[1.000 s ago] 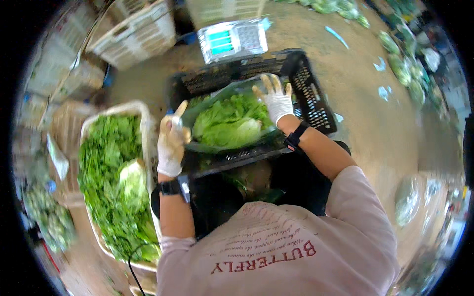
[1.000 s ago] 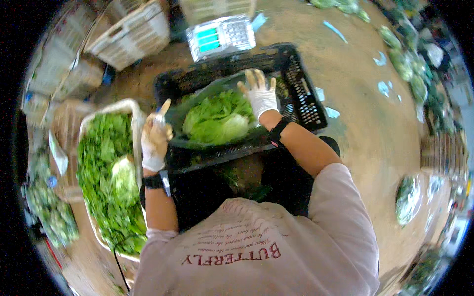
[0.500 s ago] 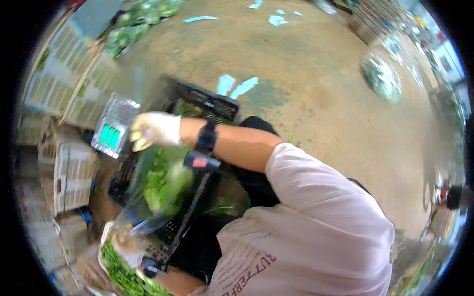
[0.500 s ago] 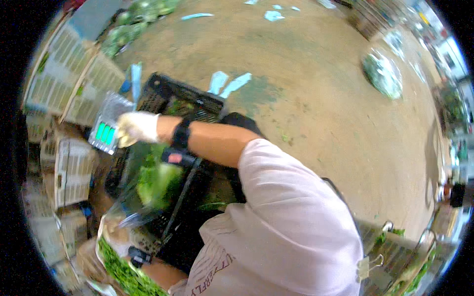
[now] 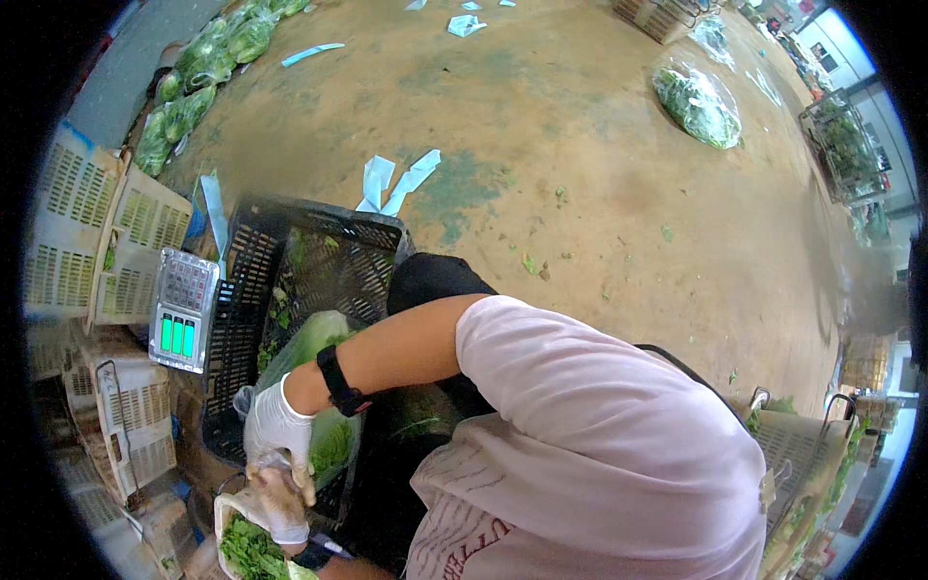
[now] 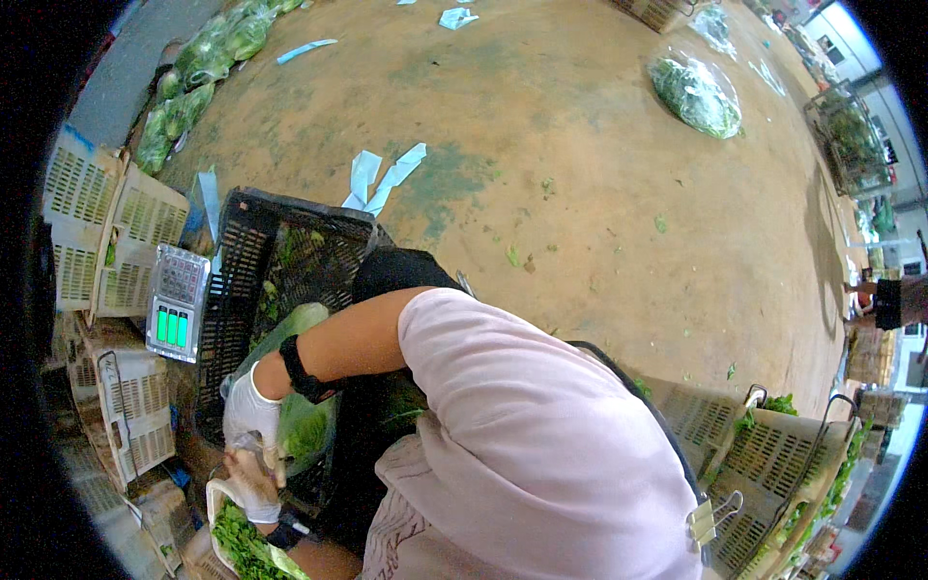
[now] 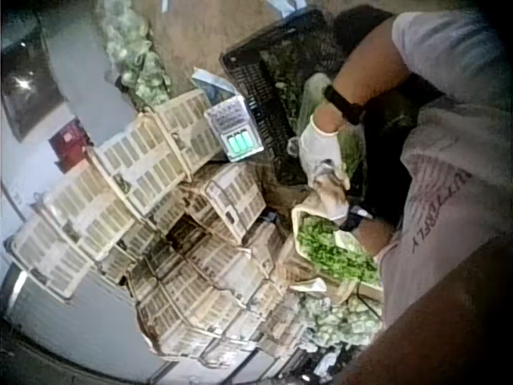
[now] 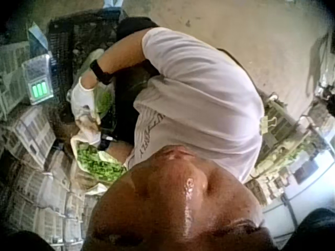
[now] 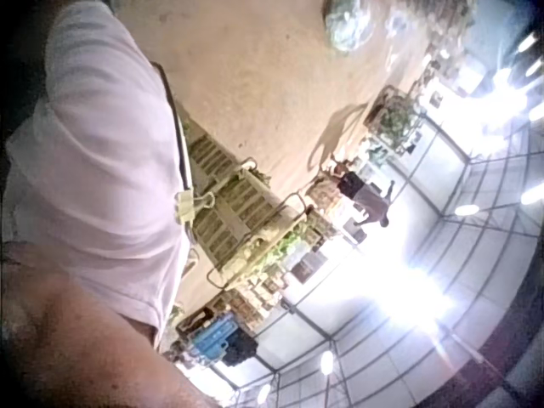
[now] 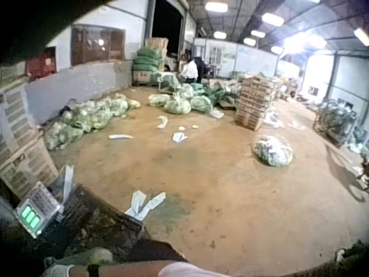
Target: The person packs heads of lettuce into plastic bags and places them into a black crate. They repeatedly pick lettuce from a white bin, open a bag, insert the lettuce, and set the bag into the crate.
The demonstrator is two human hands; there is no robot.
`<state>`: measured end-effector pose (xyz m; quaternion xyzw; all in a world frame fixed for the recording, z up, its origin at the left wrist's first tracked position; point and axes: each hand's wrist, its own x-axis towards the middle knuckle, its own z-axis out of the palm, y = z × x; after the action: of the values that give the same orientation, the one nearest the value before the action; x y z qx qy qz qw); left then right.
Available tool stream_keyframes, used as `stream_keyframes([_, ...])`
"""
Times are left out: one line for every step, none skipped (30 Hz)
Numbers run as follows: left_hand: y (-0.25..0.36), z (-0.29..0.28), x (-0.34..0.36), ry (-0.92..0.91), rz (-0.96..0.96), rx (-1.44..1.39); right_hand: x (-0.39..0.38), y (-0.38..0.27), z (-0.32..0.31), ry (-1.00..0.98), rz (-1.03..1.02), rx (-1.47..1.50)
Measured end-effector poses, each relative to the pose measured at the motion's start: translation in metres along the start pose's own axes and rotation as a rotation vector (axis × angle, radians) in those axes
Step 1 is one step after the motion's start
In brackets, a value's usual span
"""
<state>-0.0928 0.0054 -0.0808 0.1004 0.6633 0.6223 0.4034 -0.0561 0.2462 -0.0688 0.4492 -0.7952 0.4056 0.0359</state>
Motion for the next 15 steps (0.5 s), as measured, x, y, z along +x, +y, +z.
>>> stream_keyframes([-0.008, -0.006, 0.005, -0.051, -0.061, -0.061, -0.003, 0.012, 0.011, 0.002, -0.004, 0.002])
stream_keyframes([-0.020, -0.017, 0.004, -0.082, -0.123, -0.129, -0.003, 0.013, 0.013, 0.000, 0.045, 0.007])
stream_keyframes([-0.018, -0.017, 0.003, -0.054, -0.141, -0.130, -0.002, 0.015, 0.014, 0.006, 0.095, 0.009])
stream_keyframes([-0.019, -0.015, 0.010, -0.007, -0.142, -0.120, 0.000, 0.022, 0.017, -0.085, 0.115, 0.005])
stream_keyframes([-0.017, -0.014, 0.015, 0.075, -0.139, -0.111, -0.001, 0.026, 0.019, 0.002, 0.050, 0.059])
stream_keyframes([-0.019, -0.016, 0.021, 0.152, -0.138, -0.112, 0.003, 0.027, 0.022, -0.081, 0.348, -0.087])
stream_keyframes([-0.021, -0.016, 0.024, 0.203, -0.146, -0.123, -0.001, 0.029, 0.021, -0.162, 0.508, -0.115])
stream_keyframes([-0.011, -0.004, 0.027, 0.086, -0.128, -0.029, -0.004, 0.040, 0.018, -0.254, 0.496, -0.135])
stream_keyframes([-0.030, -0.032, 0.028, 0.269, -0.106, -0.143, 0.002, 0.048, 0.026, -0.273, 0.420, -0.070])
stream_keyframes([-0.050, -0.046, 0.028, 0.282, -0.080, 0.096, -0.002, 0.051, 0.027, -0.277, 0.427, 0.007])
stream_keyframes([-0.047, -0.038, 0.031, 0.215, -0.054, 0.120, -0.013, 0.044, 0.013, -0.304, 0.548, 0.148])
stream_keyframes([-0.043, -0.037, 0.039, 0.145, -0.003, 0.331, -0.028, 0.054, 0.013, -0.186, 0.573, 0.223])
stream_keyframes([-0.043, -0.038, 0.040, 0.188, 0.045, 0.500, -0.034, 0.057, -0.001, -0.260, 0.696, 0.201])
stream_keyframes([-0.051, -0.052, 0.037, 0.254, 0.135, 0.916, -0.042, 0.060, 0.001, -0.186, 0.758, 0.273])
stream_keyframes([-0.058, -0.056, 0.040, 0.361, -0.068, 0.601, -0.052, 0.066, -0.015, -0.157, 0.832, 0.376])
